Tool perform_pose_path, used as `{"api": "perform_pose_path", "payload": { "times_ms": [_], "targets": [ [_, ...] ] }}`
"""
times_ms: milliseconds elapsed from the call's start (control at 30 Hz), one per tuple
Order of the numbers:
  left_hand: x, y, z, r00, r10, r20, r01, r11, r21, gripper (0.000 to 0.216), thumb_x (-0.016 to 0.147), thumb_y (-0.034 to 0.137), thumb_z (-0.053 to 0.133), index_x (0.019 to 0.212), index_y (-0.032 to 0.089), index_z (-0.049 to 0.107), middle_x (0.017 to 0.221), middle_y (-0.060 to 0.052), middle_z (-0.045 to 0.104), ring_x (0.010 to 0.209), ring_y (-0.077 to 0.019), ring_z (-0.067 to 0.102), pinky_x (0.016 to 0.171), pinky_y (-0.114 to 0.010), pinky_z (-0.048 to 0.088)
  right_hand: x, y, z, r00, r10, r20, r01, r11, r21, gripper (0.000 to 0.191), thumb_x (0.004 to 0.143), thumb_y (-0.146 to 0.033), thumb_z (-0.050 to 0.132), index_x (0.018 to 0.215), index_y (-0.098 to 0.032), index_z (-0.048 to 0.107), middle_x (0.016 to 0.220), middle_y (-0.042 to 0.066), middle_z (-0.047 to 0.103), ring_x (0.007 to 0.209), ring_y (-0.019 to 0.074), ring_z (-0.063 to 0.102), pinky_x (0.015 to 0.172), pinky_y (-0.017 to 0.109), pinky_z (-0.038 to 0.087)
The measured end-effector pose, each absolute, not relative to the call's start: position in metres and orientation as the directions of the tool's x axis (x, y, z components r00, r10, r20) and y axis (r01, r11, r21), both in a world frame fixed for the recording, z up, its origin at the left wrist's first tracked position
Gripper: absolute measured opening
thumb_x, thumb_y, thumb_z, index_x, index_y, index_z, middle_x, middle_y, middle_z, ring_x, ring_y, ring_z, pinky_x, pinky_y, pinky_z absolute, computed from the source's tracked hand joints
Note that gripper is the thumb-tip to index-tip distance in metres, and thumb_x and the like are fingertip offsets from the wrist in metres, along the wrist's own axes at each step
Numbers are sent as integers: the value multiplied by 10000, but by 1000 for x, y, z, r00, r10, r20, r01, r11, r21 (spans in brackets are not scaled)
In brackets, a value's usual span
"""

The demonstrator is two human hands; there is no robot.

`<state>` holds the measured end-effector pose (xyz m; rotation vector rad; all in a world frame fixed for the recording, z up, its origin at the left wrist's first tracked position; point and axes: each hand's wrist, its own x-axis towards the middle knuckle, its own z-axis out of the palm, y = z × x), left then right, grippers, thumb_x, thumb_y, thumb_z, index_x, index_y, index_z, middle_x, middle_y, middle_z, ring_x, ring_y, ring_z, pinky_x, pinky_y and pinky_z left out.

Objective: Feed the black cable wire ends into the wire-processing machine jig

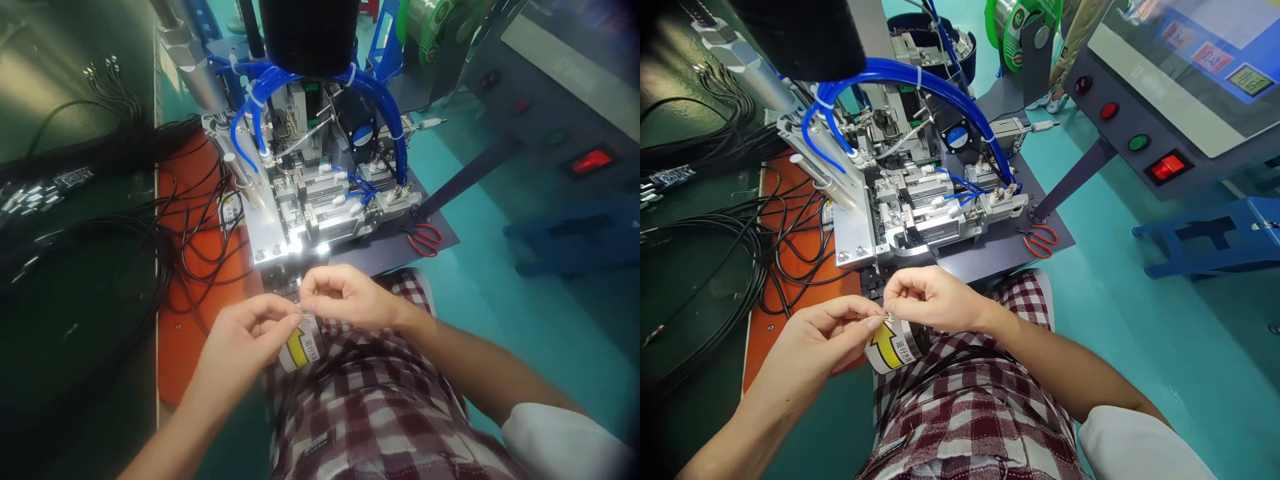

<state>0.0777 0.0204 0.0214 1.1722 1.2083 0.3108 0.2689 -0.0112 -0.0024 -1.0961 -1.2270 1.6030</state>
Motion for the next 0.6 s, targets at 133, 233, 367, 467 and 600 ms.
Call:
{"api": "perform_pose_path", "payload": {
  "times_ms": [133,233,367,467,600],
  "targets": [
    [83,19,23,259,768,-586,311,508,803,321,699,477,760,745,174,662,426,103,315,411,-40,234,414,-161,239,262,-10,-5,-117,971,-209,-137,-224,-965,186,892,-322,609,808,-157,592,692,-29,545,518,67,389,488,220,318],
    [82,24,18,252,758,-602,292,533,794,357,679,497,772,745,166,654,401,105,308,390,-33,213,387,-155,211,258,-12,-8,-70,969,-235,-107,-242,-964,209,907,-341,585,812,-155,606,718,-15,573,520,68,409,487,218,334],
    [82,28,13,255,756,-603,295,533,793,383,687,522,769,772,168,649,410,106,305,380,-32,220,372,-150,195,254,-14,-12,-75,963,-259,-92,-266,-960,205,861,-347,642,795,-159,596,669,-28,531,528,75,396,491,222,319],
    [82,27,13,261,755,-601,301,528,794,385,688,522,772,781,170,650,423,107,307,384,-31,222,370,-146,202,251,-14,-13,-63,969,-240,-66,-244,-968,162,852,-305,636,788,-162,595,637,-37,504,533,81,390,503,226,324],
    [81,25,13,268,749,-606,320,524,790,405,682,547,780,769,175,647,434,108,304,388,-38,239,367,-152,243,249,-14,-16,-16,992,-124,67,-123,-990,132,880,-253,588,776,-174,571,676,-23,538,589,97,447,560,232,372]
  ]
}}
